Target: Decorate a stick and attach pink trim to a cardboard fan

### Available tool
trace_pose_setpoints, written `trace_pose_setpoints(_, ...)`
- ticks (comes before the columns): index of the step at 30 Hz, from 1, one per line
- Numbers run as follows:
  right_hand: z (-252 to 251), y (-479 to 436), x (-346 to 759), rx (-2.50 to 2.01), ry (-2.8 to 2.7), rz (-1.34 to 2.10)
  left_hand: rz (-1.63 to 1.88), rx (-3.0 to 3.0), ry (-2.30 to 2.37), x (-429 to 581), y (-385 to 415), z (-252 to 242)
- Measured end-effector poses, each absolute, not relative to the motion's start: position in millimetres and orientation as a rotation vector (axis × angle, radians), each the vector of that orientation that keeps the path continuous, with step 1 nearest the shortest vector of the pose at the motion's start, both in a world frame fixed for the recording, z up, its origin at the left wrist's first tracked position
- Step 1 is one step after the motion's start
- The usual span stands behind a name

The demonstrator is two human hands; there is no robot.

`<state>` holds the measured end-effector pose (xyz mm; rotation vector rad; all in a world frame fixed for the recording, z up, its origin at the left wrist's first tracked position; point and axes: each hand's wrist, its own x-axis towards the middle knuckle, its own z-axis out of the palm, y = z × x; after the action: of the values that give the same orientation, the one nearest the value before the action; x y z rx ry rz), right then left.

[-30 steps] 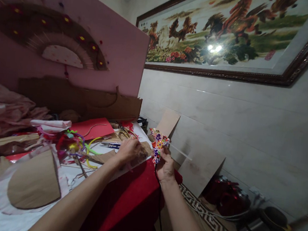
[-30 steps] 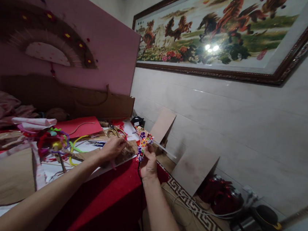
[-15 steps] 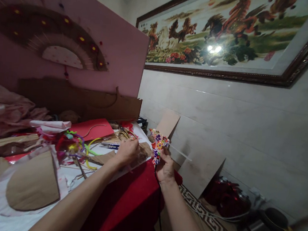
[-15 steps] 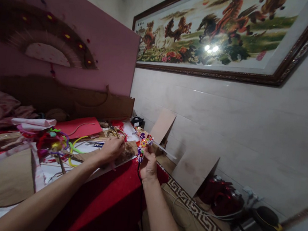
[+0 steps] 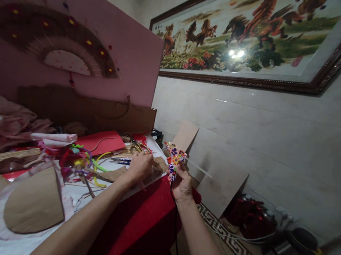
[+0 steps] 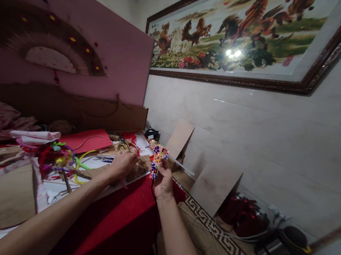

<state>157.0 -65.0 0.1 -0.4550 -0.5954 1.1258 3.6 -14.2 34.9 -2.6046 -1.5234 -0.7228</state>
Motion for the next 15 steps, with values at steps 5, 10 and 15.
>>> trace_pose_setpoints(5, 0.5, -65.6, 157.4, -0.462, -0.561, 1.151, -0.836, -2.619, -1.546, 1.2, -18.8, 37.9)
trace_pose_setpoints(10, -0.4, -65.5, 158.0, -0.455, -0.567, 1.183, -0.863, -2.635, -1.564, 1.8, -23.0, 42.1)
trace_pose_setpoints(15, 1.5, -65.9, 157.3, -0.450, -0.553, 1.171, -0.764, -2.664, -1.581, 1.6, -19.4, 38.7)
